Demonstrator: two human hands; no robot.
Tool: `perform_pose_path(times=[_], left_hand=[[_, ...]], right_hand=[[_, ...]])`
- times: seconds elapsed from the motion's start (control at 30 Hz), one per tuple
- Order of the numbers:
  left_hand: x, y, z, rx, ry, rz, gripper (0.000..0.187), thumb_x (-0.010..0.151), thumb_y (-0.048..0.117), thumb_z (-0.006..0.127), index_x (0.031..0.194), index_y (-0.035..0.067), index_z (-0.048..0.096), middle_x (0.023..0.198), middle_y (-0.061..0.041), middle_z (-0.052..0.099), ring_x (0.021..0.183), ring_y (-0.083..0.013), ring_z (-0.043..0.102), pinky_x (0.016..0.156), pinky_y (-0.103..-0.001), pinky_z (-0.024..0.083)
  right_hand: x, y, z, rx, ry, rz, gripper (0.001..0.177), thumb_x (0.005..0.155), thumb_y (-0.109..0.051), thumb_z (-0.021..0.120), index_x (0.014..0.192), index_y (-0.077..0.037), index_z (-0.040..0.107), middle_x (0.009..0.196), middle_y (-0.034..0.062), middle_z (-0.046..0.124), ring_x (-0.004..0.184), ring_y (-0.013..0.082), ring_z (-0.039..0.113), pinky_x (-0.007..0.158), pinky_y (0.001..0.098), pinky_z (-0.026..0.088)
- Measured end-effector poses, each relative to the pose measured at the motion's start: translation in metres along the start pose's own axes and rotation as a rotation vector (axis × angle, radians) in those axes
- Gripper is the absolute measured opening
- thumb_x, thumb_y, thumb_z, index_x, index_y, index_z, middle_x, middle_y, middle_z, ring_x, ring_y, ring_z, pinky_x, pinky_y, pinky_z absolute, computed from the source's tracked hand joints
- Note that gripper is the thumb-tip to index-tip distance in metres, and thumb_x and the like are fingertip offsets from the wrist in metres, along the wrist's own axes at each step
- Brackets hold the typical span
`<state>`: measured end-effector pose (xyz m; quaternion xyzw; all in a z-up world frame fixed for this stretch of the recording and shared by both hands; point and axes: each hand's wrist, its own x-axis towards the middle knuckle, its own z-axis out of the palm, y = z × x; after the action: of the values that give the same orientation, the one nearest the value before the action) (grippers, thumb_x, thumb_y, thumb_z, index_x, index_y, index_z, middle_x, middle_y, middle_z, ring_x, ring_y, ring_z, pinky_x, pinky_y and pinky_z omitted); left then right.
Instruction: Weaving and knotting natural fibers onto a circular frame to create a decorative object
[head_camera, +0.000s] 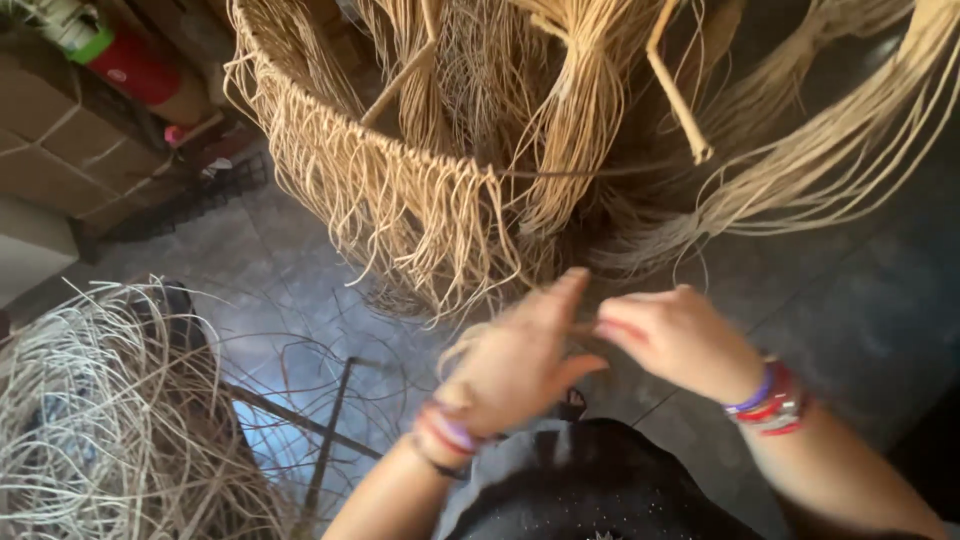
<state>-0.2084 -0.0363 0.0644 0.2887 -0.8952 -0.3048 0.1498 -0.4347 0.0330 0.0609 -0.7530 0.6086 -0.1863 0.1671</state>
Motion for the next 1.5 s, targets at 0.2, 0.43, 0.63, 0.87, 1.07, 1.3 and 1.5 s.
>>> perform_pose_path(times=[0.2, 0.43, 0.63, 0.87, 1.07, 1.3, 1.5], left_hand=[[0.029, -0.002, 0.024, 0.054, 0.070, 0.069, 0.013, 0.103, 0.025, 0.056, 0.102, 0.014, 0.064, 0.077, -0.011, 0.075, 0.070, -0.0375, 0.074, 0.057, -0.048, 0.058], [0.009, -0.074, 0.025, 0.115, 0.274, -0.171, 0.012, 0.099, 0.024, 0.062, 0.103, 0.021, 0.072, 0.076, 0.002, 0.075, 0.053, -0.0236, 0.070, 0.050, -0.039, 0.053], [0.015, -0.085, -0.004, 0.037, 0.267, -0.153, 0.013, 0.101, 0.026, 0.061, 0.098, 0.015, 0.069, 0.071, 0.000, 0.072, 0.053, -0.0241, 0.067, 0.056, -0.036, 0.052], [0.023, -0.079, -0.023, -0.244, 0.018, -0.099, 0.034, 0.101, 0.021, 0.058, 0.132, 0.009, 0.059, 0.123, -0.006, 0.073, 0.097, -0.0204, 0.076, 0.085, -0.035, 0.059], [0.032, -0.062, 0.027, 0.032, 0.953, 0.361, 0.018, 0.097, 0.021, 0.050, 0.094, 0.011, 0.065, 0.098, -0.003, 0.064, 0.092, -0.0254, 0.062, 0.089, -0.042, 0.047], [0.100, -0.071, 0.075, 0.299, 0.588, 0.249, 0.056, 0.098, 0.006, 0.057, 0.152, -0.001, 0.046, 0.103, -0.019, 0.062, 0.081, -0.0339, 0.065, 0.073, -0.042, 0.058], [0.130, -0.084, 0.092, 0.367, 0.628, 0.061, 0.078, 0.090, 0.019, 0.072, 0.155, -0.007, 0.036, 0.115, -0.024, 0.065, 0.087, -0.0353, 0.072, 0.074, -0.041, 0.060]], right_hand=[[0.006, 0.063, -0.016, 0.109, -0.109, -0.026, 0.031, 0.090, -0.018, 0.066, 0.120, -0.019, 0.076, 0.092, 0.0052, 0.082, 0.087, 0.0294, 0.078, 0.073, 0.0437, 0.064], [0.005, 0.112, -0.042, 0.040, -0.222, 0.012, 0.021, 0.100, -0.024, 0.052, 0.089, -0.019, 0.070, 0.084, -0.0092, 0.081, 0.076, 0.0123, 0.077, 0.073, 0.0306, 0.054], [0.012, 0.111, -0.027, -0.004, -0.176, -0.033, 0.014, 0.100, -0.015, 0.050, 0.093, -0.016, 0.063, 0.081, -0.0059, 0.074, 0.068, 0.0161, 0.074, 0.066, 0.0348, 0.053], [0.022, 0.117, -0.029, 0.029, 0.201, -0.282, 0.019, 0.094, -0.003, 0.065, 0.113, -0.006, 0.067, 0.098, 0.0031, 0.073, 0.083, 0.0132, 0.074, 0.084, 0.0260, 0.063], [0.066, 0.095, -0.020, 0.134, 0.636, -0.345, 0.028, 0.109, 0.009, 0.048, 0.111, -0.004, 0.073, 0.066, 0.0013, 0.057, 0.055, 0.0094, 0.051, 0.051, 0.0217, 0.044], [0.125, 0.066, -0.002, -0.143, 0.626, -0.077, 0.010, 0.102, -0.023, 0.071, 0.111, -0.021, 0.075, 0.089, -0.0030, 0.075, 0.080, 0.0222, 0.074, 0.071, 0.0363, 0.060], [0.115, 0.048, -0.007, -0.472, 0.429, -0.018, 0.008, 0.099, -0.027, 0.068, 0.099, -0.022, 0.075, 0.077, -0.0021, 0.068, 0.060, 0.0228, 0.070, 0.056, 0.0360, 0.061]])
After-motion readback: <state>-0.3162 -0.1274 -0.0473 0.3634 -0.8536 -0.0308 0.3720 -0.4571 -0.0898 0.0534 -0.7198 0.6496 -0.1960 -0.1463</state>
